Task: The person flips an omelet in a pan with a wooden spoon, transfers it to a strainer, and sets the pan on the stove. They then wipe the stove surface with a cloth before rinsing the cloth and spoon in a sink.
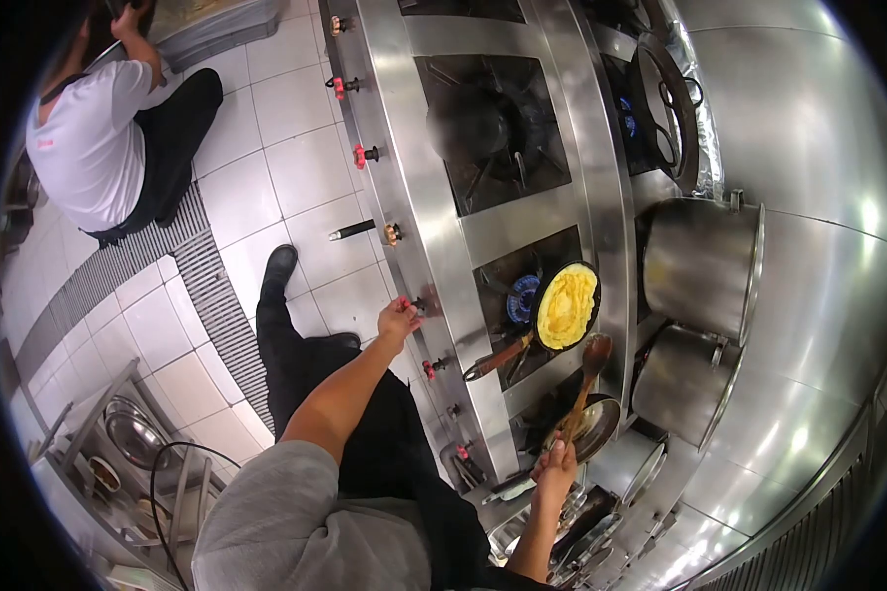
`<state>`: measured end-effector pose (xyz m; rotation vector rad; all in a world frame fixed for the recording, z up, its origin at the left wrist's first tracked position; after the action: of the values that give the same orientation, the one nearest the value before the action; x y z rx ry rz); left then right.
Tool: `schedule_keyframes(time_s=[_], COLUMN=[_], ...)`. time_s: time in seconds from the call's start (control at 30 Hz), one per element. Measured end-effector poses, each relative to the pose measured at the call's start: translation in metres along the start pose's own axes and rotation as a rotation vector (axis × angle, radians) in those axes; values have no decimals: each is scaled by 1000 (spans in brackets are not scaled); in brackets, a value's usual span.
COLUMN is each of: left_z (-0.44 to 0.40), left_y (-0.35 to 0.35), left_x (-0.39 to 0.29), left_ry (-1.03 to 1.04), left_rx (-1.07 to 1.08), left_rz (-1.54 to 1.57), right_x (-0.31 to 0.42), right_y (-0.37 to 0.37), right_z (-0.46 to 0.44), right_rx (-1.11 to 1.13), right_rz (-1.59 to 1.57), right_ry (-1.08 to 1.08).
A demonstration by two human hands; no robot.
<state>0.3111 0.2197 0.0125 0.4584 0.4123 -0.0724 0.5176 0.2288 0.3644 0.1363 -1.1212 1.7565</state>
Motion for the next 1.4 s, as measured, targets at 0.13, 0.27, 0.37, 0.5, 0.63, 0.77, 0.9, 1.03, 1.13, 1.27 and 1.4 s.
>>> schedule_keyframes(time_s=[0.13, 0.27, 0.37, 0.5, 0.63, 0.77, 0.9, 1.03, 1.13, 1.27, 1.4], left_z=[1, 2, 3, 2, 1, -3, 0, 31, 90, 154, 151], left_y=[0, 0, 0, 1, 1, -1, -5, -12, 0, 87, 114], left_x=[0, -1, -3, -1, 0, 4, 7, 7, 5, -36, -13], left_ry=[-8, -12, -4, 5, 3, -1, 7, 5, 131, 743, 640], left_rx=[-20, -23, -6, -9, 1, 1, 17, -111, 247, 637, 825], left_rz=[11, -7, -18, -27, -25, -37, -26, -279, -553, -905, -1202], right_x=[-2, -6, -11, -11, -10, -14, -24, -18, -22, -35, -33], right_y=[-1, -1, -3, -2, -2, -4, -8, -7, -9, -7, -2], right_z=[0, -1, -4, -2, 1, -1, -7, 1, -2, -14, -9], right_rx=[11, 14, 6, 23, 12, 6, 7, -24, -17, -19, -4], right_rz=[8, 7, 16, 18, 14, 34, 41, 23, -4, -28, -51], right_ry=[-2, 11, 0, -18, 3, -10, -33, -28, -35, -110, -111])
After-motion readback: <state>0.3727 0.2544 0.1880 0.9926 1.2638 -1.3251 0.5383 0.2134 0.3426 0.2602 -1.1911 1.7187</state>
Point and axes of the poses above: each hand's wrist, its own z-axis away from the middle knuckle, its own y-axis out of the palm, x = y × z, the point moved 2 cm from there along -z, towards the middle knuckle, and after that the axes turned 14 degrees about y, right-handed, at the moved point
